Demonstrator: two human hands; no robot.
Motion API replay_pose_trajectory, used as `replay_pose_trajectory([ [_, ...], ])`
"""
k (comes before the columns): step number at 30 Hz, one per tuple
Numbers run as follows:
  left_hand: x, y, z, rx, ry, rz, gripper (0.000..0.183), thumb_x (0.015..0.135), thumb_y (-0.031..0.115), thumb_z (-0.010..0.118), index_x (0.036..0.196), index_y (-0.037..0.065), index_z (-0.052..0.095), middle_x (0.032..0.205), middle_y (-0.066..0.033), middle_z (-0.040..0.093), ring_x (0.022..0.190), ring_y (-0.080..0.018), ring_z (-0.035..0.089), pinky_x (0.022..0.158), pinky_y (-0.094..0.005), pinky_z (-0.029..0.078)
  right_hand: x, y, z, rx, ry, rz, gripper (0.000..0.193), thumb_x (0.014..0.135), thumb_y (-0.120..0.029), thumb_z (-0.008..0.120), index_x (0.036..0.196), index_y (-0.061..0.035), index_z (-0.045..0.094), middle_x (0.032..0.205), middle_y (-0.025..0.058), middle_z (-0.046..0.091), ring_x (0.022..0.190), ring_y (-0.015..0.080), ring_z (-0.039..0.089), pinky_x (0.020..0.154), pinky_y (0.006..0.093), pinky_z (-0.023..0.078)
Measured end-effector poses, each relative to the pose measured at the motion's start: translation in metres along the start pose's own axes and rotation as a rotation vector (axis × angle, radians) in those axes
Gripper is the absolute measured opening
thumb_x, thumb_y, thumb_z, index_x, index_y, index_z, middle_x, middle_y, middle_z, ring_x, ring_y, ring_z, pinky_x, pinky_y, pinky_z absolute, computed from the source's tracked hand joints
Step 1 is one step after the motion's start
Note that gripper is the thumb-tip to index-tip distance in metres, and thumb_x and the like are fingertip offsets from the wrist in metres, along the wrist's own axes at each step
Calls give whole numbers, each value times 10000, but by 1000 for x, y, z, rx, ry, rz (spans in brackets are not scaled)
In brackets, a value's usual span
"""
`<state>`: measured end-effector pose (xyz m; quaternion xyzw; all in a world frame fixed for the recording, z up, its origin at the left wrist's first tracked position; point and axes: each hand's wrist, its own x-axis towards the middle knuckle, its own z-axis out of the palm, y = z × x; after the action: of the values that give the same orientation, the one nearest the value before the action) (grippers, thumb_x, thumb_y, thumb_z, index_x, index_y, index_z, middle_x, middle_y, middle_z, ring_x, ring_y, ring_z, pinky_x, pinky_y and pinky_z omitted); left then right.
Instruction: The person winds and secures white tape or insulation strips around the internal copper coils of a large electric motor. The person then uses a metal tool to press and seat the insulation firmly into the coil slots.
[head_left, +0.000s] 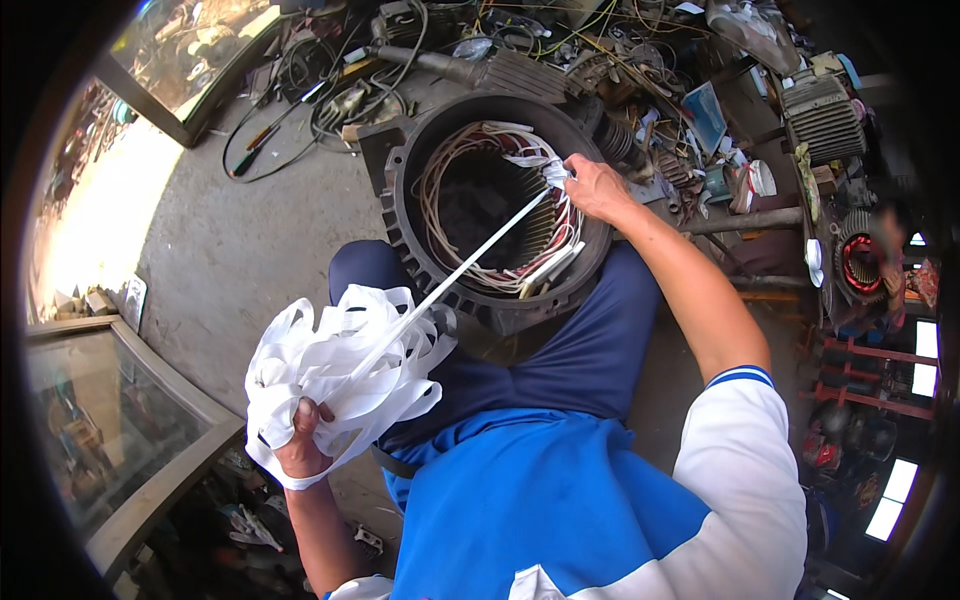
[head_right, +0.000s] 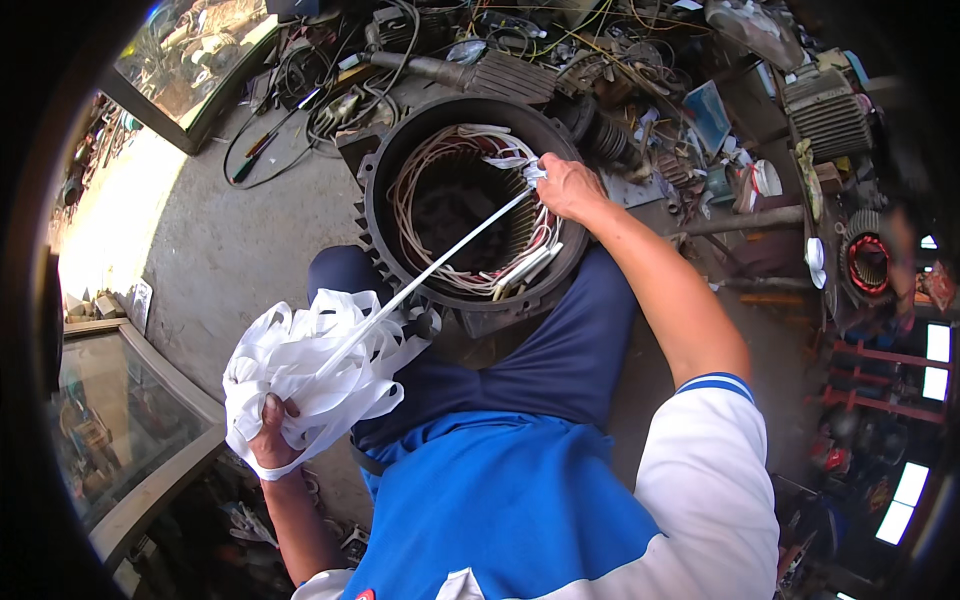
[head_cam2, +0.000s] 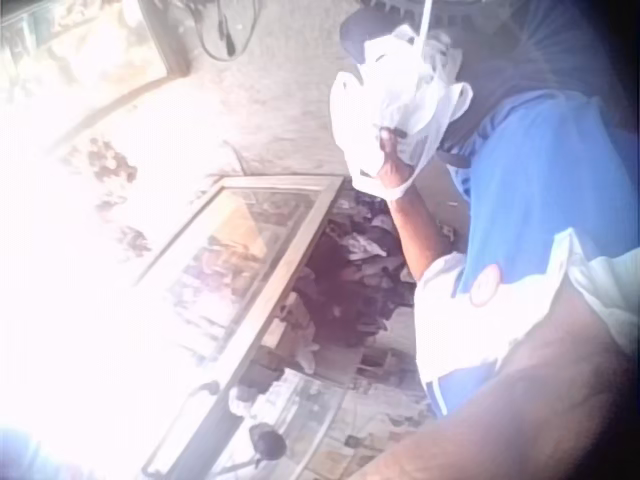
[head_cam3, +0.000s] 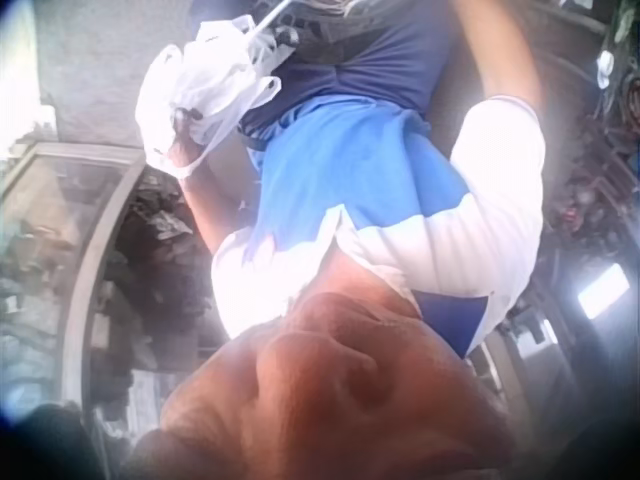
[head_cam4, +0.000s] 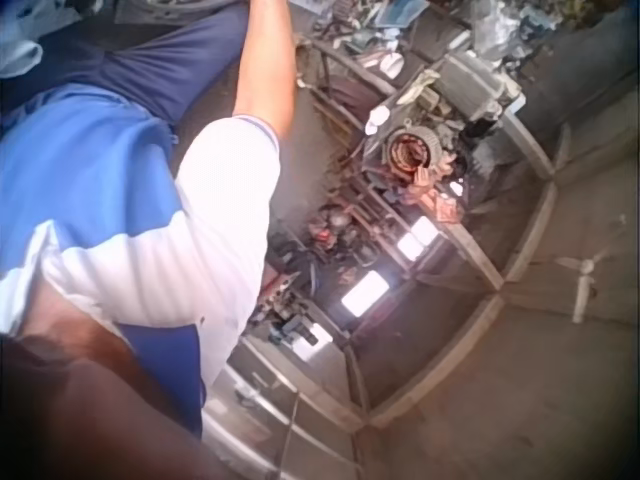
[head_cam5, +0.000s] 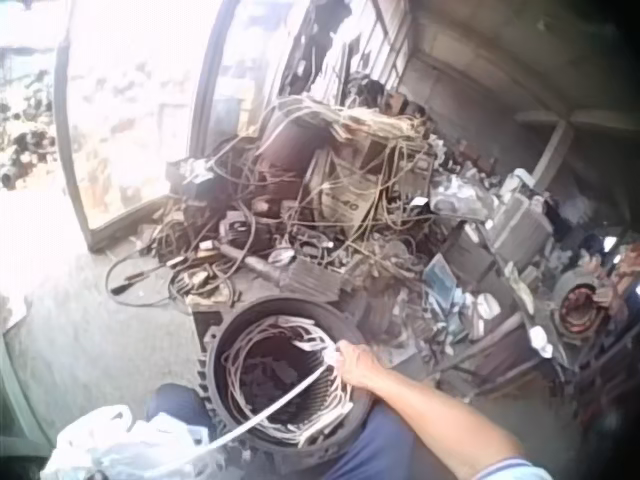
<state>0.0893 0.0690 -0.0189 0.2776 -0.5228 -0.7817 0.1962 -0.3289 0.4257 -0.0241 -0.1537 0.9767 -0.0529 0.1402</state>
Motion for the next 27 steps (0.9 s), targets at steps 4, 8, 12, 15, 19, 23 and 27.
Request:
replay_pose_trajectory([
  [4,-13,30,-49,114,50,170,494,874,260,829,1246,-12,650,804,-42,630,655,-170,585,635,-322,481,13,-4,19,-351,-9,-107,299,1004,-216,485,1157,6,613,1001,269,742,987,432,725,920,530,528],
  [8,-39,50,-81,68,55,175,602,930,374,770,1357,-14,601,737,16,537,695,-131,521,713,-304,434,32,4,37,-533,15,-117,266,1010,-154,460,1141,-4,637,976,209,771,926,370,759,835,472,582],
  [12,-47,68,-122,115,138,347,548,1002,435,666,1309,-11,589,718,59,421,724,-104,463,701,-295,388,29,11,38,-582,127,-117,246,1002,-125,476,1143,-18,647,1085,189,738,989,344,738,807,449,600],
  [15,-52,107,-98,189,305,461,479,1043,484,568,1164,20,563,784,57,440,775,-143,512,783,-337,460,24,8,44,-479,215,-228,230,964,-152,560,1138,-31,648,1127,171,673,1065,354,673,884,466,558],
  [19,-46,116,-98,169,420,548,478,1048,486,557,1196,32,549,903,21,480,876,-185,540,851,-388,479,-29,-39,50,-62,364,-708,284,867,-199,705,1096,-41,649,1089,150,662,1071,348,635,942,469,491],
  [23,-37,122,-103,108,375,547,500,1045,489,560,1261,38,537,1027,-19,510,981,-221,551,911,-432,480,-67,-104,75,150,38,-865,154,850,-196,720,852,-60,647,829,134,681,849,347,691,772,466,549],
  [27,-31,131,-104,70,336,551,530,1042,492,563,1325,45,525,1152,-59,540,1085,-258,561,972,-477,482,-74,-115,96,370,224,-688,200,882,-229,697,793,-60,639,637,154,638,640,402,673,580,488,541],
])
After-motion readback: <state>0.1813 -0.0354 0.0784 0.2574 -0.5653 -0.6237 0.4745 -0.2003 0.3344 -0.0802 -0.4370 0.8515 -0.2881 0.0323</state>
